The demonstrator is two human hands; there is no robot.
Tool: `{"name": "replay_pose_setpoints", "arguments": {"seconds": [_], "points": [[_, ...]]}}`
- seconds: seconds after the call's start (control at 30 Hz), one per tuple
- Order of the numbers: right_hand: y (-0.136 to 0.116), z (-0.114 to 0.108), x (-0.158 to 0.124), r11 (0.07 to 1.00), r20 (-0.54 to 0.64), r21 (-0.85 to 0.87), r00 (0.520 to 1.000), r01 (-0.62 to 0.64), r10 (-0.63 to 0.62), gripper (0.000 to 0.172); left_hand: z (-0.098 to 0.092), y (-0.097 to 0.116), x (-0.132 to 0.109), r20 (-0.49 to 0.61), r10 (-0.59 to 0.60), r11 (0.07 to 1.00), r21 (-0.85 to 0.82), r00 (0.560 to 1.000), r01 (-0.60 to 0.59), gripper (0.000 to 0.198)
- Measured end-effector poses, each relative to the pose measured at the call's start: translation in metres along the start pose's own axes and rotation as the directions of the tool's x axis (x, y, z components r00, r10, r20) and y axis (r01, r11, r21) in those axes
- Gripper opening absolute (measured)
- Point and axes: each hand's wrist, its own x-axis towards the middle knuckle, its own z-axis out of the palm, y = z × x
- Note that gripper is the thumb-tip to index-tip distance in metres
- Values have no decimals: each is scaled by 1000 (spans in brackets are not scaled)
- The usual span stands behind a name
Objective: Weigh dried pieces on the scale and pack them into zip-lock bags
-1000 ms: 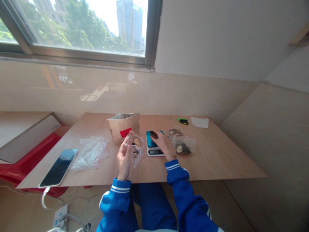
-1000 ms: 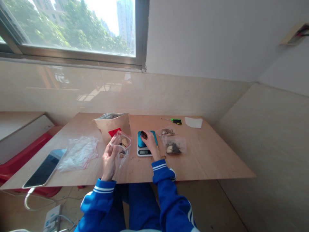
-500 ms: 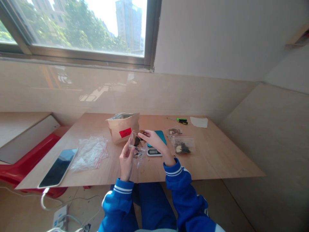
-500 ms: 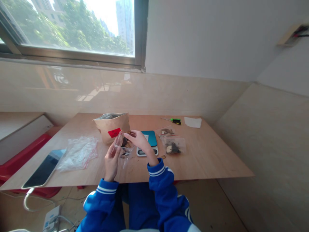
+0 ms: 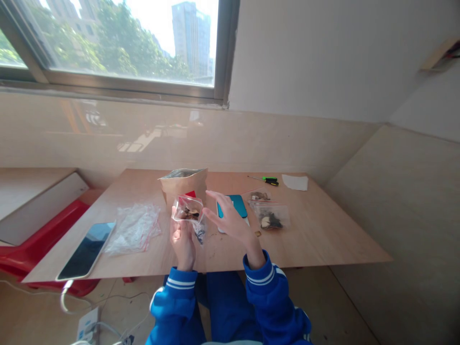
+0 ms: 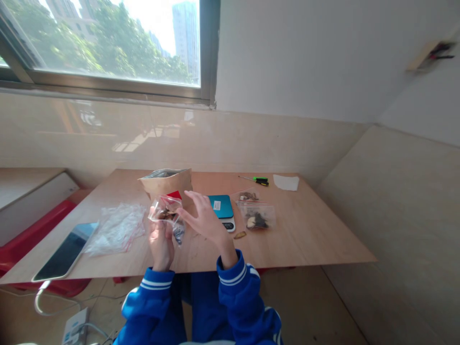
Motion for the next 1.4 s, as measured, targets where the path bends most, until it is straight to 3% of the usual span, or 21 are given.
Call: {"name": "replay_pose_setpoints", "arguments": {"seconds": [0.07, 0.13, 0.23, 0.33, 0.4, 0.47, 0.53, 0.63, 0.73, 0.8, 0.97, 1.03, 1.13, 1.2, 1.4], "points": [[4, 6, -10, 994, 43, 15, 993, -106, 105, 76, 1, 3, -1, -34, 12, 999, -42, 999, -13, 55], [6, 14, -17, 987, 86, 96, 989, -127, 119, 69, 3, 7, -3, -1, 45, 999, 9, 999, -45, 54], [3, 23, -22, 972, 43, 230, 998, -55, 47, 46, 5, 10, -9, 152, 160, 956, 222, 975, -191, 54], [1, 27, -24, 963, 36, 269, 999, -8, -2, 52, 9, 13, -13, 266, 284, 845, 384, 921, -371, 56], [2, 27, -27, 963, 63, 270, 997, 17, -35, 63, 10, 16, -14, 287, 303, 805, 432, 909, -405, 56], [4, 25, -30, 960, 41, 278, 998, 26, -39, 60, 11, 21, -13, 263, 275, 812, 452, 925, -370, 54], [6, 22, -33, 952, -45, 307, 999, 3, 11, 45, 9, 27, -12, 195, 245, 822, 477, 950, -310, 53], [9, 15, -38, 932, -138, 361, 987, -27, 82, 41, 3, 32, -5, 102, 184, 849, 484, 978, -210, 50], [12, 9, -41, 925, -148, 378, 984, -39, 102, 42, -4, 30, 5, 60, 26, 942, 332, 998, -44, 58], [14, 9, -42, 926, -155, 376, 982, -44, 109, 42, -6, 27, 8, 105, -63, 969, 246, 993, 35, 52], [21, 16, -43, 943, -237, 326, 961, -61, 145, 35, 2, 30, 0, 277, -23, 953, 296, 960, -63, 28], [24, 16, -44, 949, -331, 305, 926, -77, 182, 28, 5, 35, -3, 235, -2, 951, 302, 972, -72, 27], [26, 9, -45, 938, -418, 334, 876, -96, 239, 27, 5, 41, -5, 75, 2, 957, 288, 997, -23, 28], [26, 5, -45, 904, -402, 414, 870, -107, 287, 28, 6, 44, -4, 27, -18, 968, 252, 999, 10, 29], [32, -1, -47, 814, -298, 557, 875, -167, 383, 36, 10, 52, -3, 72, -47, 967, 253, 996, 27, 29]]}}
